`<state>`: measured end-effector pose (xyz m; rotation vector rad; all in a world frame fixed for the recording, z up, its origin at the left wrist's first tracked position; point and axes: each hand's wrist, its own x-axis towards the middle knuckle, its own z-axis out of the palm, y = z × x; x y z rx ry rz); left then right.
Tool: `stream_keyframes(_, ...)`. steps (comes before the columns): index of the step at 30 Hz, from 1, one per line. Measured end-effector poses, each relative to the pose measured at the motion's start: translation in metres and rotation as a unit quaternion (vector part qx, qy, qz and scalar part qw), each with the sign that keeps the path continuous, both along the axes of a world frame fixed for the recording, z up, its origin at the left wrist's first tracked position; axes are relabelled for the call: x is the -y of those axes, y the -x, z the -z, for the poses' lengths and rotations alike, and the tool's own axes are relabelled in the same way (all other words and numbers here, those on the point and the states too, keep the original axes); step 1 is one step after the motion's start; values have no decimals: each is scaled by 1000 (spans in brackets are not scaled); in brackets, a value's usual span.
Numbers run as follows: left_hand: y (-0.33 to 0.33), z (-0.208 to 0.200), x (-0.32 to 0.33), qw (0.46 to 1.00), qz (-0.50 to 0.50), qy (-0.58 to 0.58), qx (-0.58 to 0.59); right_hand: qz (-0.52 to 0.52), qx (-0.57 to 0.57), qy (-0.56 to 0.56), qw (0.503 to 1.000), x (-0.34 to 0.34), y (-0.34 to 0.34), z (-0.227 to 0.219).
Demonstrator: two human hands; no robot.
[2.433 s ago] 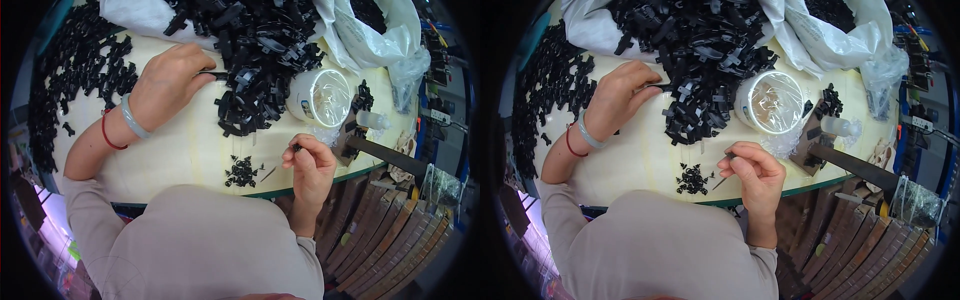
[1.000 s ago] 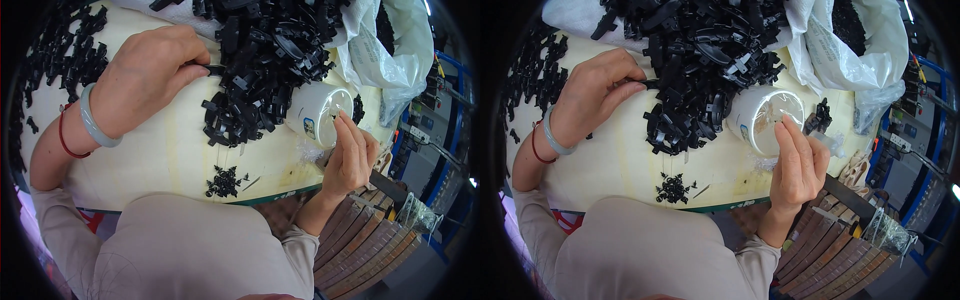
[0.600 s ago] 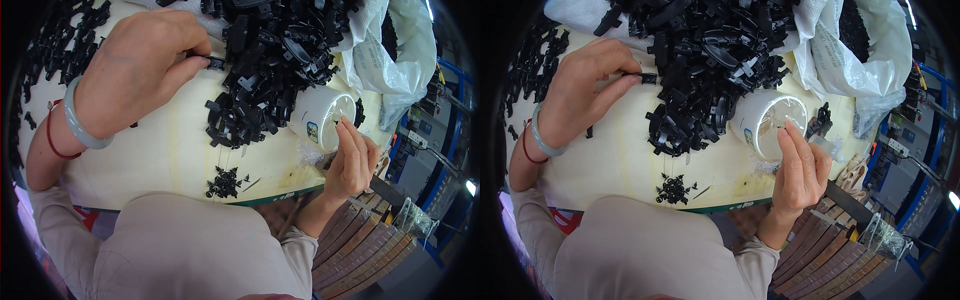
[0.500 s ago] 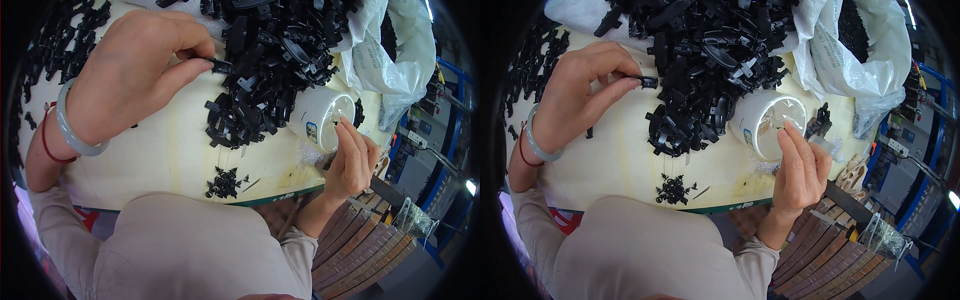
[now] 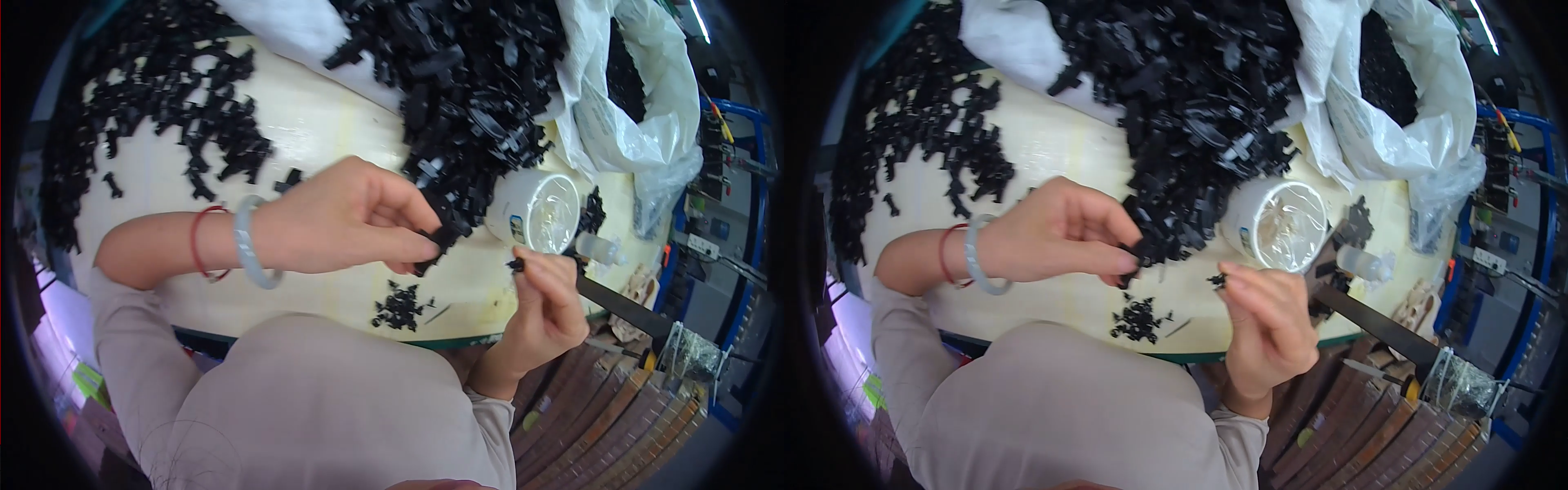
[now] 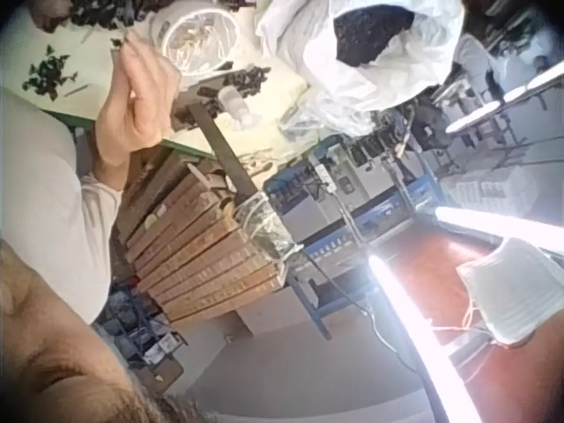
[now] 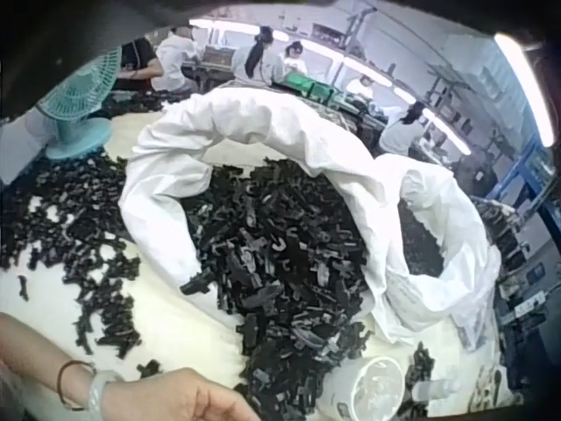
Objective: The person assembles plastic components by inserting small fasteners into plastic parts by hand, placing the assembled pieces aside, and gathers and organizes loose parts across the workbench.
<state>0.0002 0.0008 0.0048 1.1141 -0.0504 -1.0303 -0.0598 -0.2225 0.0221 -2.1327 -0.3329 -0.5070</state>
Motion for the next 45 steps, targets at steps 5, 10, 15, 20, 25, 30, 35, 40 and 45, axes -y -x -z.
stream_keyframes(5, 10, 8, 5, 998, -14, 47, 25, -9, 8, -55, 998, -25, 9, 13)
stream_keyframes(10, 12, 5, 4, 998, -24, 52, 27, -10, -17, -67, 998, -32, 10, 13)
stream_keyframes(15, 11, 6, 5, 997, -42, 59, 17, -22, -4, -60, 998, -35, 5, 14)
stream_keyframes(20, 12, 5, 6, 998, -31, 50, 13, -30, 2, -49, 998, -35, 6, 15)
stream_keyframes(25, 16, 8, 4, 998, -33, 56, 9, -36, 4, -41, 998, -38, 6, 14)
stream_keyframes(30, 18, 6, 2, 999, -23, 20, 36, -73, 1, -6, 997, -30, 6, 15)
stream_keyframes(35, 12, 1, 0, 993, -38, -18, 114, -68, -7, -46, 997, -36, 1, 22)
stream_keyframes(40, 8, 0, -17, 987, -49, -91, 121, -15, -89, -98, 991, -37, 11, 20)
stream_keyframes(45, 7, 5, -56, 890, -37, -378, 250, -136, -90, 79, 984, -17, 30, 36)
